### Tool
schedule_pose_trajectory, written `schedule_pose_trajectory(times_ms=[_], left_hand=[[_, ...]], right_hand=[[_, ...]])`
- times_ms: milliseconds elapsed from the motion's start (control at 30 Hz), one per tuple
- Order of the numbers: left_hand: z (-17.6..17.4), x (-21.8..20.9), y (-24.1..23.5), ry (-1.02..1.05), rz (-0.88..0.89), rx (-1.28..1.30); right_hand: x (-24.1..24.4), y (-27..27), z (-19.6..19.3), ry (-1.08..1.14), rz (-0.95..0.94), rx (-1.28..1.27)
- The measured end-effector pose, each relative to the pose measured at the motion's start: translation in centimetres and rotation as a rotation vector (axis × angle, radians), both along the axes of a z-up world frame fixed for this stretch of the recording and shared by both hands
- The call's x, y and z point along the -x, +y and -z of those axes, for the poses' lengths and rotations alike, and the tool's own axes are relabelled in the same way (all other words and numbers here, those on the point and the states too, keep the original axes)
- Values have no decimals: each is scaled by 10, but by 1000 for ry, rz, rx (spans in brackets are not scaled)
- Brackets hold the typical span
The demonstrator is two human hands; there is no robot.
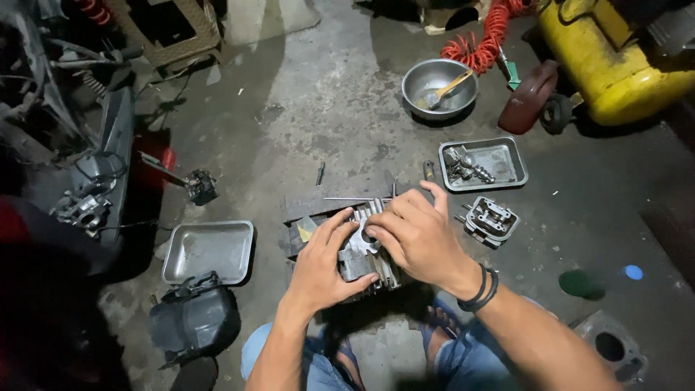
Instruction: The person sits on the floor and works on a metallic engine cylinder head, using a small tool to clean or adjust the interior of the combustion chamber. The person rotates the part to access different angles and continues the cleaning process throughout the clip.
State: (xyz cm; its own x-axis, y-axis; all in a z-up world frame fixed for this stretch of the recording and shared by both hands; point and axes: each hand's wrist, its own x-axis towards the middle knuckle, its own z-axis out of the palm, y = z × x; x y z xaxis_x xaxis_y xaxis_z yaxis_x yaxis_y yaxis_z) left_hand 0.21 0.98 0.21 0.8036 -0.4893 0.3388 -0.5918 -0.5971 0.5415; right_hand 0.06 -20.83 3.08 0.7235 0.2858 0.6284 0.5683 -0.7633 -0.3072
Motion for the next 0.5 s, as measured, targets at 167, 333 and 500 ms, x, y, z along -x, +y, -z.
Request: schedule_pose_trajectory(times_ms=[167,333,500], left_hand=[[-3,1,0,16,3,-11],[-4,1,-1,24,-5,-26],[-4,2,-1,39,-12,-35]], right_hand=[[-3,6,11,-28,21,104],[1,4,1,-32,40,95],[-4,5,12,-91,57,135]])
